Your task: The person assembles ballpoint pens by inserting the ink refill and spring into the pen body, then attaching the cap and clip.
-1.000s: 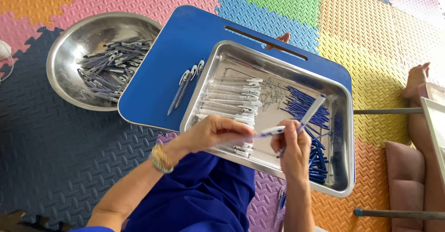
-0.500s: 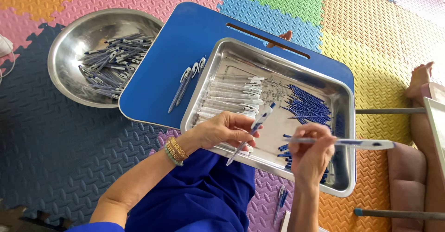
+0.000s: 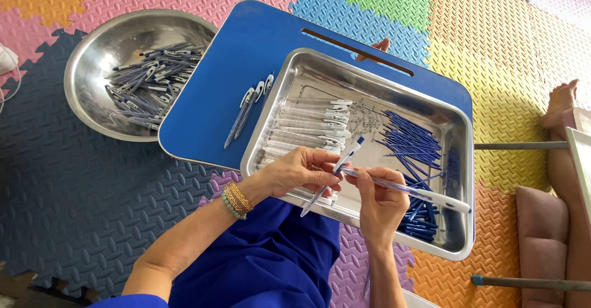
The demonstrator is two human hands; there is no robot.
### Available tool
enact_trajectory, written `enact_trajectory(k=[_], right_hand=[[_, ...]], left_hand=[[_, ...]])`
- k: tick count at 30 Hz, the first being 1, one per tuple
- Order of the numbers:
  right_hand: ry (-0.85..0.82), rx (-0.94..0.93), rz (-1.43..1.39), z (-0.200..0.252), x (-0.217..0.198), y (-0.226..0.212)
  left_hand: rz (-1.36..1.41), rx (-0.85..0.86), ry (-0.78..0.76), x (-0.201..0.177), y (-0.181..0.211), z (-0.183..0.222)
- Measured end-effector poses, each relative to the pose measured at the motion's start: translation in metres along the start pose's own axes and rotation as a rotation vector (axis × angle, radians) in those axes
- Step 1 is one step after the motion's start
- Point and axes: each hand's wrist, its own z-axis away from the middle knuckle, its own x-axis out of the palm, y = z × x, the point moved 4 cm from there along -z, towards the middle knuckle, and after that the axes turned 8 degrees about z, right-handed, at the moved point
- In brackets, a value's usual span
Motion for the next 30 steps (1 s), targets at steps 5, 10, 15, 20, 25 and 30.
enact_trajectory(k=[5,10,15,20,25,30], right_hand=[[0.010,-0.023,0.013,0.002,0.002,0.003],[0.026,-0.023,0.045,0.004,0.005,0.002],[0.033,-0.048,-0.018,0.002,0.011,0.003],[0.023,-0.107,0.017,0.000,0.009,0.015],[-0.014,-0.385,0.435,0.008,0.003,0.024],[-0.026,-0.725,0.584,0.019,-0.002,0.045]], left_hand=[[-0.003,-0.007,-0.003,0.001,0.004,0.003],[-0.011,-0.013,-0.001,0.008,0.006,0.005],[0.022,0.054,0.040,0.009,0.001,0.005],[0.012,0.061,0.064,0.006,-0.007,0.003],[-0.014,0.050,0.105,-0.004,-0.029,-0.003],[-0.033,0.044,0.109,-0.013,-0.034,-0.012]])
